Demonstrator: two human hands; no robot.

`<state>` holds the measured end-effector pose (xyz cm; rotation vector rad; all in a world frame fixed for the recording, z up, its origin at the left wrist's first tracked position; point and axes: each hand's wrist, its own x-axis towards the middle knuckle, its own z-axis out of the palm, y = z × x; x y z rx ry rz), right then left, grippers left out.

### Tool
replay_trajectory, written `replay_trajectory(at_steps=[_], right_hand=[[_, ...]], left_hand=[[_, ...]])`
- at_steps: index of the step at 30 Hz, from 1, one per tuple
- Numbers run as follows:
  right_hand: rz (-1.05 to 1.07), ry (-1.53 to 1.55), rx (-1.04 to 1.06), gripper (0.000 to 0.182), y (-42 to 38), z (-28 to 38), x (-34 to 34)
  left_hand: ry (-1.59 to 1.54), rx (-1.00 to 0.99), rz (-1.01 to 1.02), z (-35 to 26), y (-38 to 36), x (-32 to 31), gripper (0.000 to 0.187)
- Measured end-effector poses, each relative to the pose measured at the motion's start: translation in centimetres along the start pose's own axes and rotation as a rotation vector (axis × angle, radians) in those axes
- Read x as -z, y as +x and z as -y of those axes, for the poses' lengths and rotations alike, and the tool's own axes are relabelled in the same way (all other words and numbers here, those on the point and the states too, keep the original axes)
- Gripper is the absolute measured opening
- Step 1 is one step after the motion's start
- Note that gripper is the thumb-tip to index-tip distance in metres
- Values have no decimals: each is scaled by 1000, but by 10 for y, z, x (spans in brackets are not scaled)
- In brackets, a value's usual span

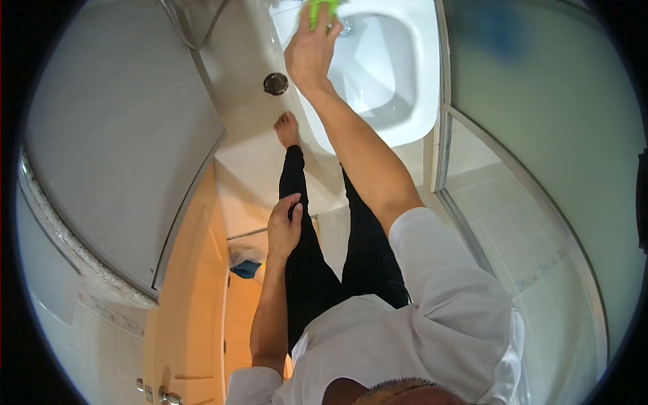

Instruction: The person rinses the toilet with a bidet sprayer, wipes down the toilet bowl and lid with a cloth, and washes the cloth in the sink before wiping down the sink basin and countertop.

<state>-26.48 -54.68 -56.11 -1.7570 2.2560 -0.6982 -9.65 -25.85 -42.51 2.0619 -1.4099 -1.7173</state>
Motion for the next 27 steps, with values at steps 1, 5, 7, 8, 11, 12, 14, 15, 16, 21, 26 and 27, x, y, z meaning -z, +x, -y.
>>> replay_trajectory(at_steps=[1, 5, 7, 8, 11, 12, 14, 15, 16, 21, 26, 27], right_hand=[[-48, 66, 62, 50, -12, 3, 4], [187, 66, 335, 58, -90, -33, 31], [321, -4, 398, 57, -136, -61, 61], [387, -8, 403, 57, -161, -77, 79], [521, -136, 347, 60, -212, -161, 128], [587, -266, 380, 65, -212, -201, 141], [566, -380, 288, 79, -186, -251, 173], [599, -389, 325, 84, -167, -272, 183], [593, -427, 449, 82, -147, -287, 187], [407, -308, 484, 62, -94, -302, 170], [63, -165, 46, 55, -174, -273, 158], [63, -129, -31, 55, -199, -259, 158]], left_hand=[[-3, 12, 6, 1, 0, 0, 26], [-8, 22, 26, -1, -1, 0, 25], [-32, 25, 30, 7, -1, -4, 26], [-35, 24, 42, 8, -2, -4, 26], [43, 14, 32, 15, -4, -5, 26], [41, 15, 38, 19, -4, -6, 26], [53, 12, 26, 24, -7, -10, 26], [63, 43, 51, 19, -6, -11, 26], [68, 45, 59, 20, -6, -14, 26], [71, 27, 80, 20, -3, -35, 26], [17, 31, 82, 2, 2, -55, 26], [-17, 54, 87, -1, 2, -58, 26]])
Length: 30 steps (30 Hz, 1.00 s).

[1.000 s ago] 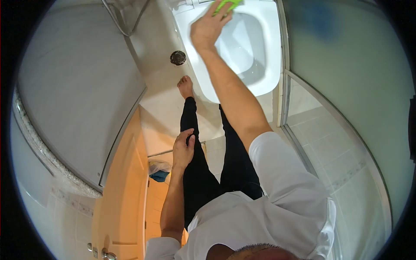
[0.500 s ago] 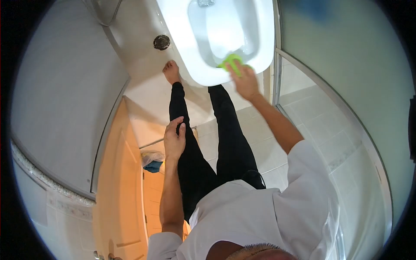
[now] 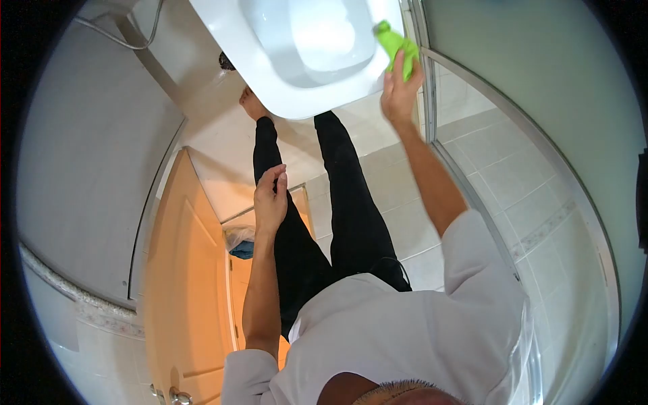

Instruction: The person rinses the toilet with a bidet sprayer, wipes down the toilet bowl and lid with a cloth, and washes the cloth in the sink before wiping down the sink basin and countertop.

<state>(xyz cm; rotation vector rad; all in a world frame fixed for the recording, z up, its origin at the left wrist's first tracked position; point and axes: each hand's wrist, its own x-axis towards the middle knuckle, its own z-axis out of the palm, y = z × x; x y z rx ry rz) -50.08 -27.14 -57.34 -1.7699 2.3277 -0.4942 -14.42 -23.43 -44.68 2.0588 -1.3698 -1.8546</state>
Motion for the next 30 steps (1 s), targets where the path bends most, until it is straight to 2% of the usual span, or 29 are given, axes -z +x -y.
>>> replay_trajectory(at_steps=[1, 4, 6, 7, 9, 10, 11, 14, 15, 17, 20, 22, 23, 25, 26, 27, 28, 29, 30], right_hand=[[5, 39, -78, 55, -27, 15, 0], [223, 183, -100, 59, -88, 72, -1], [427, 470, -111, 61, -99, 122, 14], [546, 671, -130, 62, -99, 144, 21], [647, 943, -319, 63, -95, 187, 34], [661, 1059, -380, 63, -93, 200, 37], [676, 1074, -370, 63, -86, 205, 45], [448, 701, -75, 66, -54, 198, 80], [452, 692, -107, 62, -51, 187, 87], [482, 741, -225, 56, -55, 163, 96], [586, 603, -295, 48, -74, 125, 103], [632, 553, -304, 45, -88, 106, 109], [655, 505, -328, 42, -93, 101, 109], [687, 506, -308, 41, -106, 94, 110], [700, 499, -323, 41, -113, 90, 111], [720, 502, -282, 41, -121, 89, 108], [780, 521, -355, 40, -130, 90, 106], [843, 531, -430, 39, -134, 90, 108], [868, 523, -394, 39, -132, 90, 115]], left_hand=[[6, 0, 3, 4, 0, -5, 26], [4, 38, 96, 15, 9, -16, 33], [-277, 120, 85, 8, 16, -26, 41], [-270, 122, 69, -5, 19, -26, 41], [-688, 362, 114, -38, 26, -19, 50], [-583, 138, 80, -22, 37, -24, 58], [-469, 114, 63, -44, 40, -15, 55], [-431, 5, -220, -65, 81, 6, 43], [-450, -24, -310, -80, 104, 21, 38], [-492, -299, -397, -74, 172, 48, 41], [-460, -327, -405, -86, 233, 41, 43], [-573, -171, -515, -75, 238, 7, 52], [-616, -79, -521, -45, 235, -12, 51], [-545, -179, -546, 13, 210, -66, 52], [-542, -147, -618, -28, 165, -71, 61], [-550, 24, -590, 26, 149, -111, 50], [-433, 201, -422, 110, 140, -173, 45], [-596, 249, -344, 82, 113, -157, 44], [-758, 292, -260, 43, 89, -132, 42]])
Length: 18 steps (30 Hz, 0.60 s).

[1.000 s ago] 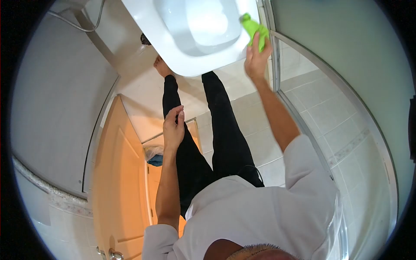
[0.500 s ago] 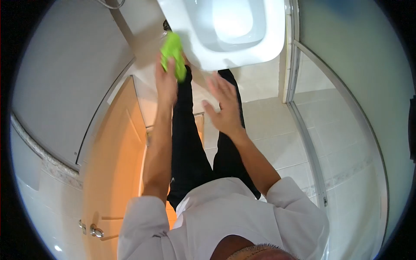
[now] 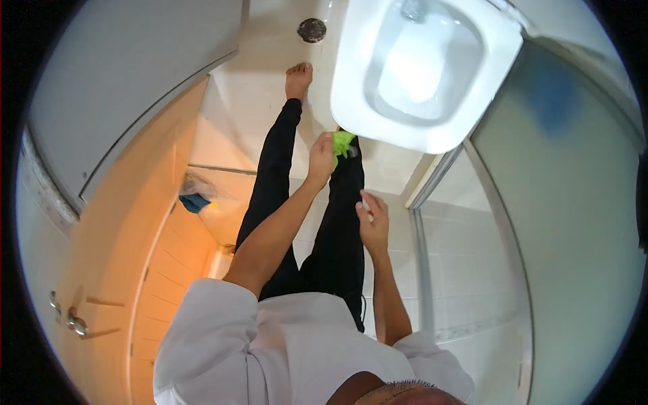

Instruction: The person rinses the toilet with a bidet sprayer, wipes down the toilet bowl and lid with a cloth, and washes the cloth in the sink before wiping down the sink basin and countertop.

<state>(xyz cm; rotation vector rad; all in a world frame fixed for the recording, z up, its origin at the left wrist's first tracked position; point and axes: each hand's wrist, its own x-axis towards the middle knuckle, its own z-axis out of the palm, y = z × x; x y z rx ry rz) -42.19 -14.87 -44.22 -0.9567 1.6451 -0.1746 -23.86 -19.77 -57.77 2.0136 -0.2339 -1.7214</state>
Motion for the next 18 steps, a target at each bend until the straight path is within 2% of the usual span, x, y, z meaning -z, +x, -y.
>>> replay_trajectory(at_steps=[1, 3, 5, 7, 9, 11, 12, 14, 15, 17, 18], right_hand=[[48, -7, -53, 38, -4, 4, 3], [105, -37, -93, 38, -6, 8, 8], [105, -128, -176, 37, -6, 5, 16], [122, -178, -159, 36, 0, 3, 22], [155, -221, -231, 37, 3, 6, 24], [163, -243, -223, 37, 5, 1, 23], [165, -235, -269, 38, 7, 10, 22], [170, -231, -315, 38, 11, 13, 22], [172, -249, -313, 38, 13, 14, 22], [138, -147, -413, 38, 11, 18, 26], [134, -124, -454, 40, 10, 17, 28]], left_hand=[[-26, -2, -19, -14, 6, 3, 42], [-195, -238, -184, -37, 36, 12, 38], [-90, -550, -174, -115, 59, 5, 35], [-99, -600, -15, -160, 108, -3, 38], [1, -753, 15, -206, 155, -18, 45], [30, -817, 0, -251, 198, -28, 51], [4, -817, -11, -256, 229, -35, 51], [-14, -930, 125, -245, 288, -44, 55], [-16, -909, 81, -211, 306, -50, 55], [-30, -540, 47, -168, 293, -50, 56], [-6, -482, 27, -131, 280, -50, 56]])
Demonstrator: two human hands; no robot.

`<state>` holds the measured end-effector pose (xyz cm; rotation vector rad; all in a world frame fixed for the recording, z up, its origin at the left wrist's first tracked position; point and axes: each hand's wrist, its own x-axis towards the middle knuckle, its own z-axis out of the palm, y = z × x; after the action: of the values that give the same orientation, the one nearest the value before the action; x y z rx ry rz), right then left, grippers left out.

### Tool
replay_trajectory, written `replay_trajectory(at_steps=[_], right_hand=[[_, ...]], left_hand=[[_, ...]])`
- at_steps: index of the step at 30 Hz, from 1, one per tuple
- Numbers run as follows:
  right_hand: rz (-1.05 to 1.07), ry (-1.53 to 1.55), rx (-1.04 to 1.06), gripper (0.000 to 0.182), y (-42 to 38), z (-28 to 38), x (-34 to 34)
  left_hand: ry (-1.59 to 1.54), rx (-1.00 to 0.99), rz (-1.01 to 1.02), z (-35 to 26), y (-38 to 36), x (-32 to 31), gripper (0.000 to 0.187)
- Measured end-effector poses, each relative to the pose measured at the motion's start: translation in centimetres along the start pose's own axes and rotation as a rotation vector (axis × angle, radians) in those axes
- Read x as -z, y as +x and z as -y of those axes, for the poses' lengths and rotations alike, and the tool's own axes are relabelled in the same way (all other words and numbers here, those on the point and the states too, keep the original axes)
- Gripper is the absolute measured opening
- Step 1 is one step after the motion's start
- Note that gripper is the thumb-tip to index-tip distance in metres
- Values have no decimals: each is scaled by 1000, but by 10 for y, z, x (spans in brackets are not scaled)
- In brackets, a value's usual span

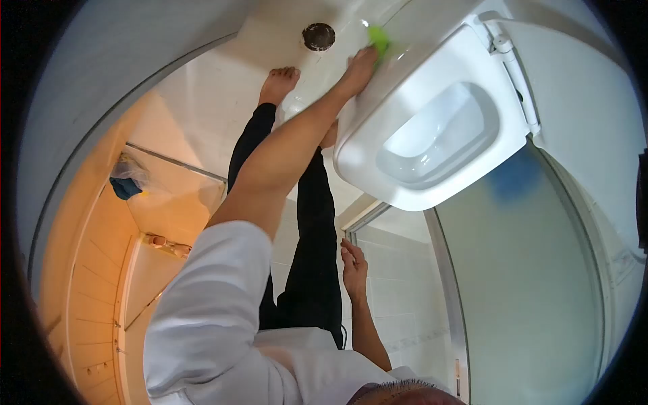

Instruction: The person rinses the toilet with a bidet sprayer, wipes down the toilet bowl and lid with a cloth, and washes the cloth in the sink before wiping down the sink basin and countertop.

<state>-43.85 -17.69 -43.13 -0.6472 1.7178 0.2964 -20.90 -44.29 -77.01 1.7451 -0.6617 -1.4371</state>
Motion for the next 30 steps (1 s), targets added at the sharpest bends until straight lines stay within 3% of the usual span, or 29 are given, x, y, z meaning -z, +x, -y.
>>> replay_trajectory(at_steps=[1, 3, 5, 6, 8, 10, 12, 13, 14, 16, 19, 22, 24, 26, 29, 30], right_hand=[[-1, -7, -4, 40, -2, -1, 1], [27, -6, -44, 36, -5, -2, 2], [34, 0, -49, 36, -6, -11, -3], [39, 7, -53, 36, -6, -13, -5], [12, -29, -47, 35, -5, 2, -7], [-21, -68, -38, 35, -3, 7, -11], [-27, -31, -66, 33, 3, 2, -13], [-47, -33, -64, 33, 3, 2, -13], [-51, -33, -75, 32, 4, 2, -13], [-74, -36, -54, 31, 3, 1, -14], [-78, 27, -87, 31, 1, -5, -16], [-106, 70, -76, 31, -10, -1, -27], [-124, 68, -29, 31, -7, -2, -32], [-116, -79, 24, 31, -9, 4, -30], [-120, -140, 13, 32, -3, 36, -14], [-182, -60, 117, 34, 9, 46, -7]], left_hand=[[32, 55, -14, 16, -29, 4, 56], [-381, 485, -91, -4, -87, 15, 55], [131, 47, 80, -9, -130, 34, 55], [128, 47, 84, -26, -134, 35, 55], [-10, -150, 113, -79, -123, 47, 48], [109, -422, 131, -111, -81, 40, 50], [191, -875, -74, -112, -4, 12, 48], [235, -682, 33, -133, 27, 11, 51], [13, -364, 132, -154, 47, 14, 55], [79, -232, 42, -123, 93, -2, 46], [640, -190, 153, -35, 99, -10, 43], [584, -252, 104, 27, 11, 6, 42], [142, -193, 91, -13, -46, 29, 39], [-40, -235, 28, -74, -74, 39, 34], [-99, -374, 38, -177, -72, 51, 31], [-97, -453, 16, -211, -79, 53, 31]])
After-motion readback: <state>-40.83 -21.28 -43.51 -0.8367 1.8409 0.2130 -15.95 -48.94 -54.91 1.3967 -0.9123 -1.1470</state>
